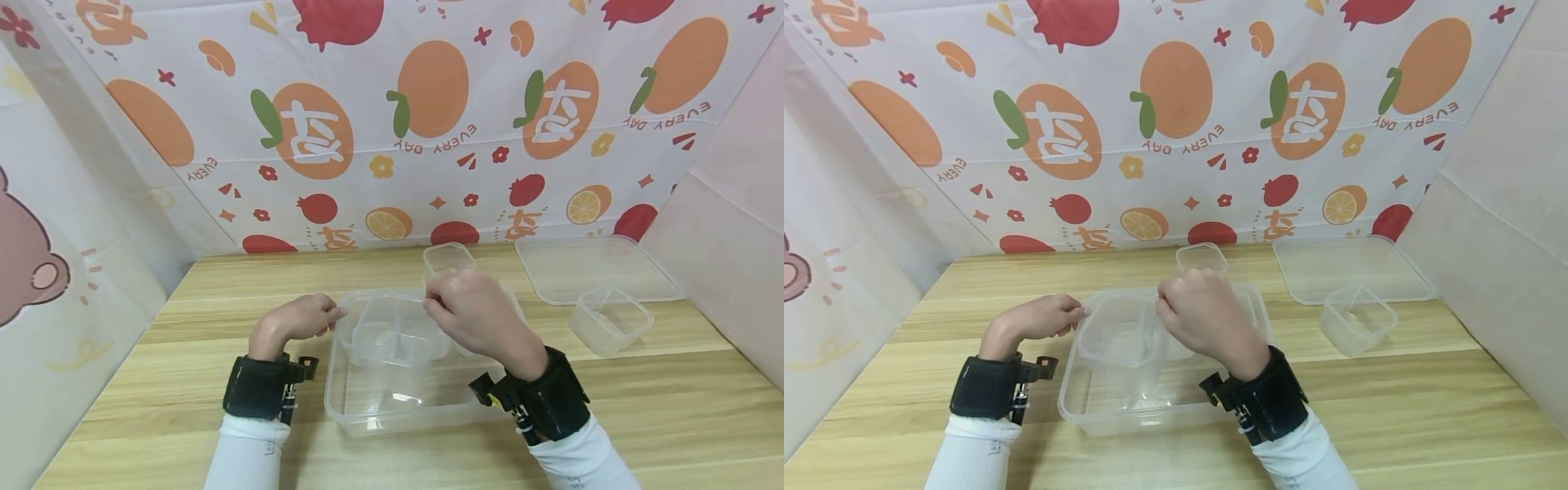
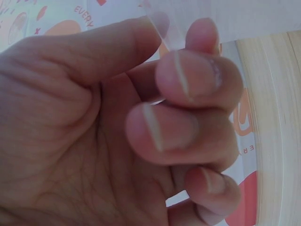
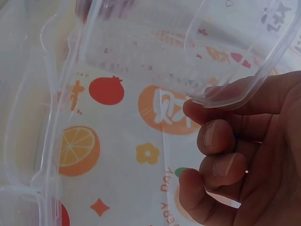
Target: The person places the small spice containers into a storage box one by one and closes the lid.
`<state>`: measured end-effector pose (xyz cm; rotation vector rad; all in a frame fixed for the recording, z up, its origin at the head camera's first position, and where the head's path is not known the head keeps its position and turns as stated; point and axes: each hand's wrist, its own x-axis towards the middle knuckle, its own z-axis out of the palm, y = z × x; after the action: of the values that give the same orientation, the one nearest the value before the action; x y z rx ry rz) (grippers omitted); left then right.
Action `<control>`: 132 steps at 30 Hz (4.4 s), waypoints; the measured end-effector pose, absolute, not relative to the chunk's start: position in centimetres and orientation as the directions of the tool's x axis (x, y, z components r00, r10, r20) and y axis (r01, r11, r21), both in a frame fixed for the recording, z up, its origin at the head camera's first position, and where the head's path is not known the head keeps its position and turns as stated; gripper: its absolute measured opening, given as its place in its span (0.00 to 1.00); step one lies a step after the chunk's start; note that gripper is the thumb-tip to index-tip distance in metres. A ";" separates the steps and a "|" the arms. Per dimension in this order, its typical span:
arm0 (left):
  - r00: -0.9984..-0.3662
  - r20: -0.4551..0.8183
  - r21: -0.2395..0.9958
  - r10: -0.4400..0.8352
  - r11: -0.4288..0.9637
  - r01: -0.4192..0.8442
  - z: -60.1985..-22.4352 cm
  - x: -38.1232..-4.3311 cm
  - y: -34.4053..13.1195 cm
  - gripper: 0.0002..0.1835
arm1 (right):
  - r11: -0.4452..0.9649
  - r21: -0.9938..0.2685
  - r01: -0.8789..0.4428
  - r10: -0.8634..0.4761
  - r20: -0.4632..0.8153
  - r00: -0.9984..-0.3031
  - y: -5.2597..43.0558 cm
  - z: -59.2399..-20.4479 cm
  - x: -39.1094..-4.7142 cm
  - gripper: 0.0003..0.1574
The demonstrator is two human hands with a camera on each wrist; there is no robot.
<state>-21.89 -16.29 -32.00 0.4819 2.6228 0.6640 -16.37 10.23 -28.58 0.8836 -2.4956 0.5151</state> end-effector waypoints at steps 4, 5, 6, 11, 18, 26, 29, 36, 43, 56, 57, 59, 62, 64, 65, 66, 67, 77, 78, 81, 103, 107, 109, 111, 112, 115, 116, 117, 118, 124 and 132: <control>-0.864 -0.287 0.511 0.413 0.829 0.227 -32.0 -21.9 -16.3 0.14 | 0.725 -0.191 -0.661 -0.501 0.513 -0.697 9.9 -28.9 -16.4 0.11; -0.864 -0.288 0.511 0.413 0.829 0.226 -32.0 -21.9 -16.3 0.14 | 0.725 -0.189 -0.662 -0.501 0.514 -0.696 9.9 -29.0 -16.4 0.11; -0.864 -0.289 0.511 0.412 0.829 0.225 -32.0 -21.9 -16.3 0.14 | 0.726 -0.186 -0.662 -0.502 0.514 -0.695 9.8 -29.0 -16.4 0.11; -0.864 -0.292 0.512 0.410 0.830 0.221 -31.9 -22.0 -16.3 0.14 | 0.732 -0.166 -0.661 -0.513 0.505 -0.694 9.5 -29.3 -16.5 0.11; -0.863 -0.297 0.515 0.409 0.829 0.215 -31.9 -22.0 -16.3 0.14 | 0.737 -0.169 -0.655 -0.526 0.465 -0.712 8.9 -29.5 -16.6 0.10; -0.861 -0.293 0.514 0.416 0.828 0.225 -32.0 -22.1 -16.4 0.14 | 0.728 -0.185 -0.660 -0.536 0.445 -0.717 8.5 -29.8 -16.6 0.11; -0.858 -0.290 0.514 0.424 0.825 0.234 -31.9 -22.2 -16.4 0.15 | 0.723 -0.184 -0.666 -0.545 0.442 -0.713 8.4 -30.0 -16.7 0.11; -0.858 -0.292 0.507 0.423 0.829 0.237 -31.8 -22.3 -16.4 0.15 | 0.721 -0.188 -0.667 -0.551 0.427 -0.717 8.1 -30.1 -16.9 0.12; -0.859 -0.296 0.500 0.418 0.834 0.233 -31.8 -22.3 -16.4 0.15 | 0.722 -0.180 -0.668 -0.561 0.413 -0.718 8.0 -30.1 -17.0 0.12; -0.862 -0.300 0.502 0.408 0.836 0.221 -31.8 -22.2 -16.2 0.15 | 0.710 -0.302 -0.636 -0.561 0.303 -0.770 7.6 -30.0 -17.5 0.14; -0.862 -0.301 0.502 0.408 0.836 0.220 -31.7 -22.3 -16.2 0.15 | 0.705 -0.326 -0.630 -0.562 0.284 -0.777 7.5 -30.0 -17.5 0.15; -0.862 -0.301 0.500 0.407 0.837 0.221 -31.7 -22.3 -16.2 0.15 | 0.697 -0.368 -0.616 -0.565 0.247 -0.787 7.5 -30.0 -17.6 0.14; -0.861 -0.301 0.502 0.409 0.836 0.221 -31.7 -22.3 -16.2 0.15 | 0.689 -0.406 -0.600 -0.570 0.207 -0.795 7.4 -30.0 -17.7 0.13; -0.861 -0.301 0.504 0.411 0.835 0.222 -31.8 -22.4 -16.3 0.15 | 0.687 -0.425 -0.590 -0.572 0.186 -0.799 7.3 -30.1 -17.8 0.13; -0.860 -0.301 0.505 0.412 0.834 0.222 -31.8 -22.4 -16.3 0.15 | 0.687 -0.431 -0.585 -0.571 0.178 -0.802 7.3 -30.1 -17.8 0.13; -0.860 -0.300 0.506 0.413 0.833 0.223 -31.8 -22.4 -16.3 0.15 | 0.687 -0.438 -0.580 -0.570 0.171 -0.803 7.3 -30.1 -17.8 0.14; -0.860 -0.299 0.506 0.414 0.833 0.225 -31.8 -22.4 -16.3 0.15 | 0.688 -0.442 -0.576 -0.570 0.163 -0.806 7.3 -30.1 -17.9 0.14; -0.858 -0.296 0.505 0.420 0.831 0.233 -31.8 -22.4 -16.3 0.15 | 0.692 -0.451 -0.564 -0.574 0.130 -0.809 6.9 -30.4 -18.1 0.17; -0.858 -0.296 0.505 0.421 0.831 0.233 -31.8 -22.4 -16.3 0.15 | 0.694 -0.449 -0.563 -0.574 0.128 -0.809 6.9 -30.4 -18.2 0.17; -0.857 -0.294 0.505 0.422 0.830 0.235 -31.8 -22.4 -16.3 0.15 | 0.696 -0.435 -0.571 -0.580 0.128 -0.805 6.8 -30.5 -18.2 0.19; -0.860 -0.294 0.509 0.418 0.830 0.229 -32.0 -22.1 -16.3 0.15 | 0.704 -0.404 -0.585 -0.625 0.041 -0.780 6.0 -30.9 -18.3 0.26; -0.862 -0.291 0.514 0.416 0.827 0.226 -32.1 -22.0 -16.3 0.15 | 0.701 -0.386 -0.600 -0.638 0.034 -0.769 5.8 -31.1 -18.3 0.25; -0.862 -0.288 0.517 0.417 0.826 0.226 -32.1 -22.0 -16.4 0.15 | 0.703 -0.381 -0.601 -0.641 0.027 -0.767 5.8 -31.1 -18.3 0.25; -0.863 -0.290 0.515 0.414 0.827 0.224 -32.1 -22.0 -16.4 0.15 | 0.702 -0.383 -0.600 -0.643 0.021 -0.766 5.7 -31.1 -18.2 0.23; -0.864 -0.290 0.514 0.412 0.828 0.223 -32.1 -22.0 -16.4 0.15 | 0.704 -0.384 -0.598 -0.643 0.014 -0.766 5.7 -31.1 -18.3 0.22; -0.865 -0.291 0.513 0.410 0.830 0.220 -32.0 -22.0 -16.4 0.15 | 0.704 -0.380 -0.600 -0.649 -0.001 -0.761 5.5 -31.0 -18.2 0.18; -0.865 -0.292 0.513 0.409 0.830 0.220 -32.0 -22.0 -16.4 0.15 | 0.704 -0.371 -0.606 -0.654 -0.003 -0.757 5.5 -31.0 -18.2 0.18; -0.864 -0.292 0.513 0.410 0.830 0.220 -32.0 -22.0 -16.4 0.15 | 0.702 -0.368 -0.609 -0.657 -0.007 -0.753 5.4 -31.0 -18.2 0.17; -0.864 -0.291 0.514 0.410 0.829 0.220 -32.0 -22.0 -16.4 0.15 | 0.701 -0.365 -0.613 -0.662 -0.010 -0.750 5.4 -31.0 -18.2 0.17; -0.864 -0.283 0.514 0.417 0.826 0.231 -32.1 -22.0 -16.4 0.15 | 0.718 -0.371 -0.589 -0.653 -0.066 -0.755 5.0 -31.0 -18.2 0.09; -0.864 -0.283 0.498 0.416 0.834 0.238 -32.1 -22.1 -16.4 0.15 | 0.744 -0.378 -0.551 -0.632 -0.129 -0.764 4.9 -30.9 -18.3 0.05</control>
<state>-22.12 -16.35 -32.11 0.4885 2.6303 0.6444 -18.26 4.91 -30.94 1.0934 -3.1647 0.5504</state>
